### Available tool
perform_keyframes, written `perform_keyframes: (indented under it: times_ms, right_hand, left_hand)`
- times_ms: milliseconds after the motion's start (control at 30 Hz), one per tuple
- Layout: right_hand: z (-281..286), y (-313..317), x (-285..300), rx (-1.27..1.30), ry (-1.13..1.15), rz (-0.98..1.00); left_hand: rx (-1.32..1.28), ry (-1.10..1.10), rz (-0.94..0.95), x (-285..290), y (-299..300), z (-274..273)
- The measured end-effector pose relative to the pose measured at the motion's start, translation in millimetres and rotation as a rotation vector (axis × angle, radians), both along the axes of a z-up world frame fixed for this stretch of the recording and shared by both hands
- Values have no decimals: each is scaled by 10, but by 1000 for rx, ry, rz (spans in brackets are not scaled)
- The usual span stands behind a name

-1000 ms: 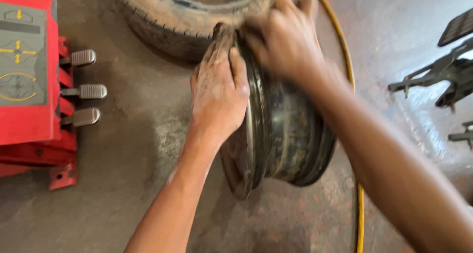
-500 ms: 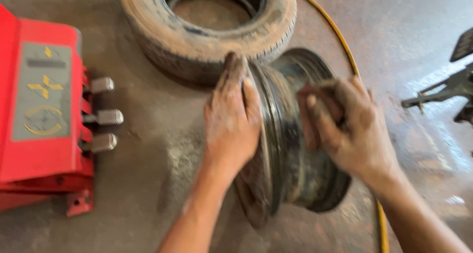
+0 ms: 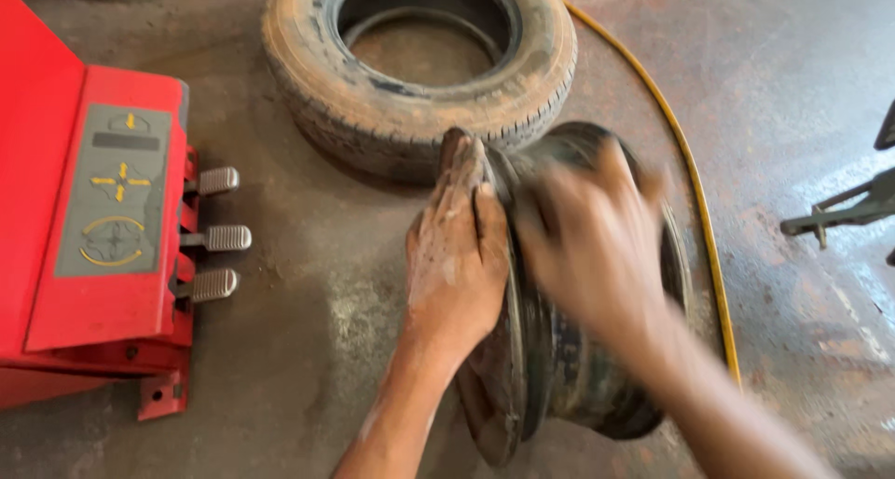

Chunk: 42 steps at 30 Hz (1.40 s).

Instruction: The person removes a tire from a rim using a tire changer, then scrubs the rim with a wire brush to remove rust and grime. The person rotates the rim while scrubbing to clean different sections.

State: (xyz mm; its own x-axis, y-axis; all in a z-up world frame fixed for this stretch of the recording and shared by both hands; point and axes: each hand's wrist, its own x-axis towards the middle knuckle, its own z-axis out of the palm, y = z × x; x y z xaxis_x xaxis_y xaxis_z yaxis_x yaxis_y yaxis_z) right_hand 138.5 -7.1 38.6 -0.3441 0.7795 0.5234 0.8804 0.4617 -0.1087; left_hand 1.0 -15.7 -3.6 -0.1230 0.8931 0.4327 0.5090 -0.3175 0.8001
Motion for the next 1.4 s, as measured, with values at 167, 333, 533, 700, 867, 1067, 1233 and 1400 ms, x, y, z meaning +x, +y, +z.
perform_keyframes:
  times_ms: [167,333,533,700,867,1067,1233,1400]
  right_hand:
    - [114,405,-24,-323,-83,12]
    - [20,-311,102,-62,-95,77]
    - [-60,684,20,16,-75,224]
    - [-351,-731,101,112,65,45]
    - [-221,171,35,120,-12,75]
    - [-334,-591,189,115,50,121]
    - [-112,422,116,59,-79,124]
    - [-84,-435,198,22,2,169]
  left_hand:
    - [-84,57,-10,-19,-2,81]
    - [-34,-1,-16,41,-151,54]
    - [-151,140,-1,2,44,-1]
    - [9,72,-14,-5,237,-134]
    - [-73,39,-24,-40,202,-145]
    - [-16,85,-4,22,185,-141]
    - [-96,82,-2,32,194,-167]
    - [-37,84,4,-14,151,-11]
